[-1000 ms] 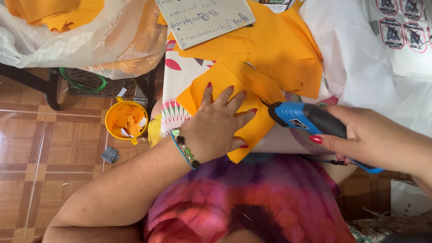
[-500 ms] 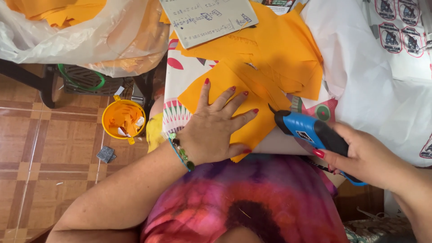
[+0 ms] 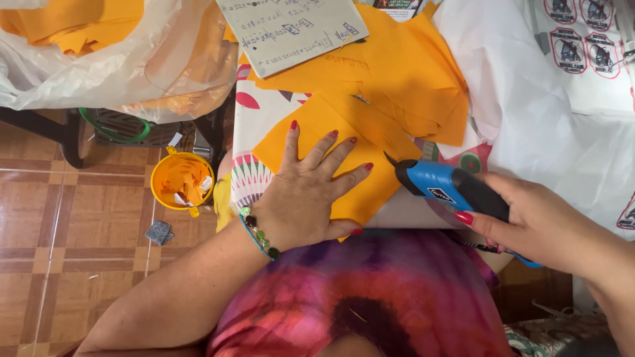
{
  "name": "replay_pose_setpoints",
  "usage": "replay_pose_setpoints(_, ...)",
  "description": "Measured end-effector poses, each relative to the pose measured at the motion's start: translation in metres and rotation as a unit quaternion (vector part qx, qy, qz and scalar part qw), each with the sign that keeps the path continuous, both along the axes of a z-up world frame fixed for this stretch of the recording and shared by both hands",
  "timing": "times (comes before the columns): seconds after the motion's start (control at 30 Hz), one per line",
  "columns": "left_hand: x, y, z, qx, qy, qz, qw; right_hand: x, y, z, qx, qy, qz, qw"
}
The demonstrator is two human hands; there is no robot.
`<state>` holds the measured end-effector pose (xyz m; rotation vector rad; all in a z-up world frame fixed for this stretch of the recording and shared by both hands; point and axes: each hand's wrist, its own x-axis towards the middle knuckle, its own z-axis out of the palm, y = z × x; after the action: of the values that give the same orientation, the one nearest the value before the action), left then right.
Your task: Using an electric rotary cutter to cut out patterns from yellow fabric on a work table.
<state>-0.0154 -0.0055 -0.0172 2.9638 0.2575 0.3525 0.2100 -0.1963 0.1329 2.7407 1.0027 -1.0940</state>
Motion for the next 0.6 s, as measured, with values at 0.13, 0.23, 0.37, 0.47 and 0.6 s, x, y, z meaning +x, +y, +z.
replay_pose_setpoints(0.13, 0.0, 0.001, -0.001, 0.015, -0.005, -0.002, 1.0, -0.004, 0.009, 0.009, -0.029, -0.015, -0.001, 0.999)
replay_pose_setpoints(0.23, 0.001, 0.001, -0.003, 0.021, -0.003, 0.001, 1.0, -0.014, 0.021, 0.018, -0.064, -0.026, 0.009, 0.998)
replay_pose_setpoints(0.37, 0.002, 0.0, -0.001, 0.025, 0.017, 0.006, 1.0, -0.019, 0.024, 0.021, -0.069, -0.026, 0.002, 0.997)
replay_pose_setpoints(0.47, 0.002, 0.0, 0.0, 0.022, 0.024, 0.005, 0.999, -0.021, 0.025, 0.02, -0.09, -0.034, -0.001, 0.995)
replay_pose_setpoints(0.6, 0.003, 0.001, 0.0, 0.023, 0.022, 0.006, 0.999, -0.027, 0.028, 0.024, -0.098, -0.03, -0.018, 0.995)
